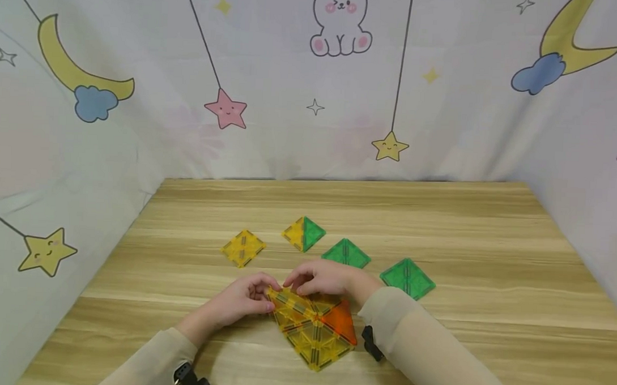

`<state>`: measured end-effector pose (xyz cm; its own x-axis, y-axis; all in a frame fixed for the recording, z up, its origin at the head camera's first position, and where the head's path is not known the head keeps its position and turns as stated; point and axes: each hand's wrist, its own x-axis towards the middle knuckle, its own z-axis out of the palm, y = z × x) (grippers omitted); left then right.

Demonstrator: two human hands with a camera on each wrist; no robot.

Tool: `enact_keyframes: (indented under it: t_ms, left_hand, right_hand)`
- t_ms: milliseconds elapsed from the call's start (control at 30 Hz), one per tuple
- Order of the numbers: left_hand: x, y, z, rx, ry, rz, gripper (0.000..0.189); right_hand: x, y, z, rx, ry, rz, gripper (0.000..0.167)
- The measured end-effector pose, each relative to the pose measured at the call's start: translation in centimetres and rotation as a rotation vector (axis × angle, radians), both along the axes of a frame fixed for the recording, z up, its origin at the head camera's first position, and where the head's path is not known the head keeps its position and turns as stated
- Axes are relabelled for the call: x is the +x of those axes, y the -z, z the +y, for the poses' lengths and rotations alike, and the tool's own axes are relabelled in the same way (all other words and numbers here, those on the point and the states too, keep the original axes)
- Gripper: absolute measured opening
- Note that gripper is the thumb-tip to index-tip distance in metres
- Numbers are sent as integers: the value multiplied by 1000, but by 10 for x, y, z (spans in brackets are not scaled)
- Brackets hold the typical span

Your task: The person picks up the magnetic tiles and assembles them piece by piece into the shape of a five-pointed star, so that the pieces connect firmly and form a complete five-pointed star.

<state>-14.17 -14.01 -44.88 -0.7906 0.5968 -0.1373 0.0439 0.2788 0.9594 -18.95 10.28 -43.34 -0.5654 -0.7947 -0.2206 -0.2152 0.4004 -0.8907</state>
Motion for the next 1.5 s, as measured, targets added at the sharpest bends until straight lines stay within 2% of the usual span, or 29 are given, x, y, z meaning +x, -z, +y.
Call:
enact_keyframes:
  t_ms: [133, 300, 767, 1000, 1233, 1367, 1500]
  left_hand:
    - [1, -1, -1, -20, 6, 15, 28]
    - [1, -3, 0, -13, 3, 2, 30]
    - [0, -2, -2, -13, 32, 24, 29]
    - [1, -3, -2, -16, 27, 34, 29]
    - [2, -4, -6, 9, -9, 5, 30]
    - [-2, -5, -16, 41, -23, 30, 33]
    - [-11, -6, -28, -22, -85, 139, 34]
  right_hand:
    - [0, 1, 0, -13, -3, -10, 27]
    - [0, 2, 1, -19, -2, -9, 28]
    - [-1, 4, 2, -25, -25, 0, 30]
    - [-1, 4, 2, -29, -31, -1, 29]
    - [-1, 4, 4, -16, -41, 19, 29]
    - [0, 2, 4, -1, -32, 2, 30]
    - [0, 1, 3, 5, -22, -15, 30]
